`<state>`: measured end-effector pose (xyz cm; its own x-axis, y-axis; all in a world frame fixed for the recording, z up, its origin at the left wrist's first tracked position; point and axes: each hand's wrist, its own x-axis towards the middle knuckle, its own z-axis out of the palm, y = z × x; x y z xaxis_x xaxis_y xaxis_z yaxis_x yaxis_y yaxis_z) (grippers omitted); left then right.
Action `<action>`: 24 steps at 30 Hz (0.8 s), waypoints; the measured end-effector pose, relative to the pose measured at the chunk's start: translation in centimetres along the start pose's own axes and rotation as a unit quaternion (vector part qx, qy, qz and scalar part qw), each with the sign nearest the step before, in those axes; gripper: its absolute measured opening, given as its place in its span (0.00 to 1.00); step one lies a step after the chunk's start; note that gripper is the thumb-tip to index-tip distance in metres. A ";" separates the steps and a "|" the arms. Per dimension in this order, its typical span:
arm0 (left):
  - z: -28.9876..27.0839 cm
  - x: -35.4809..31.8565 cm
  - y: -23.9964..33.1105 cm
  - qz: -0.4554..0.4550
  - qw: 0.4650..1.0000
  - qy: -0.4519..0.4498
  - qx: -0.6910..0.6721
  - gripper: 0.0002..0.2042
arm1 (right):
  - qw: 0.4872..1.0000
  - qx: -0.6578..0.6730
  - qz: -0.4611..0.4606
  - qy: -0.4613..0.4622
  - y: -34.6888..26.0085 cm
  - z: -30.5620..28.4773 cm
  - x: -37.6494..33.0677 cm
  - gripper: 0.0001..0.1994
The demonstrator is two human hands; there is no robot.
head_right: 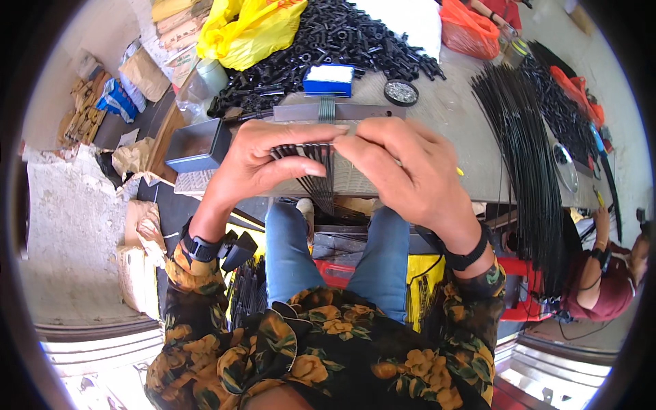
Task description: Assemble umbrella frame components by inserting ribs into a central hub and securing them with pliers.
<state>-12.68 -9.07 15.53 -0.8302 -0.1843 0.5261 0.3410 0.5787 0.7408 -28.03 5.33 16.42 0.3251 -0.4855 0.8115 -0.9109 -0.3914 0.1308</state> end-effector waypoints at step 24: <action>-0.1 -1.9 -1.6 0.165 0.958 0.061 0.227 0.24 | 0.993 0.005 0.055 -0.109 -3.5 1.6 3.9 0.17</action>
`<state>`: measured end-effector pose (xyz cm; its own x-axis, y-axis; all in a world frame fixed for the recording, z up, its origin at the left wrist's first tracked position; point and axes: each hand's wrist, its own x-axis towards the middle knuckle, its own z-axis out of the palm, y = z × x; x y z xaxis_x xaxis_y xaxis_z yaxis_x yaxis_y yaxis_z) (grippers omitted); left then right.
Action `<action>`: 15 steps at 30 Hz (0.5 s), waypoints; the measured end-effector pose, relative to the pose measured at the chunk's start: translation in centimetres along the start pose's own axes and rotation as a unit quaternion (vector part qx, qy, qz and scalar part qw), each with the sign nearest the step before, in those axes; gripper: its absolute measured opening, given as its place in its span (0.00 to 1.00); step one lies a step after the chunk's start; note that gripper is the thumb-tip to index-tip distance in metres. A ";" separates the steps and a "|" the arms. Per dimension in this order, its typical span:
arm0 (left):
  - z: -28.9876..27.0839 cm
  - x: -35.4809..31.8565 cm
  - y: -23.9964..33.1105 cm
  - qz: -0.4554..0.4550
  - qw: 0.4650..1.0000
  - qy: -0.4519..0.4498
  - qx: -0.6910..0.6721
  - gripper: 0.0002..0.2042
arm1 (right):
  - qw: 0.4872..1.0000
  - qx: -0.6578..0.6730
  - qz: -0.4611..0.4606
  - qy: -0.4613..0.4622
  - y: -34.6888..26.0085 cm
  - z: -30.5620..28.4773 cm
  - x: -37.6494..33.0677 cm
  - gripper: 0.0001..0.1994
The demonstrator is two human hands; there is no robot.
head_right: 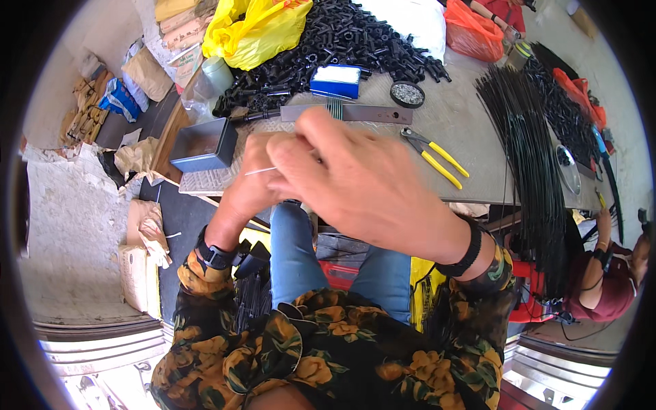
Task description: Assemble umbrella frame components by inserting ribs into a central hub and securing them with pliers.
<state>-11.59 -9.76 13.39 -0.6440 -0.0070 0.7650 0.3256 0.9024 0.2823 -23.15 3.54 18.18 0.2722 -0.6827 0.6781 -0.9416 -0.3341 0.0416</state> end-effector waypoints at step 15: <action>9.1 -5.6 1.6 -0.029 0.989 -0.017 0.141 0.20 | 0.958 -0.039 -0.085 -0.272 -4.7 -18.7 -5.7 0.06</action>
<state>-13.76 -4.36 4.36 -0.6797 -0.0520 0.7316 0.0841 0.9854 0.1482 -24.01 21.09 27.86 0.4667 -0.8670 0.1748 -0.8803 -0.4363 0.1865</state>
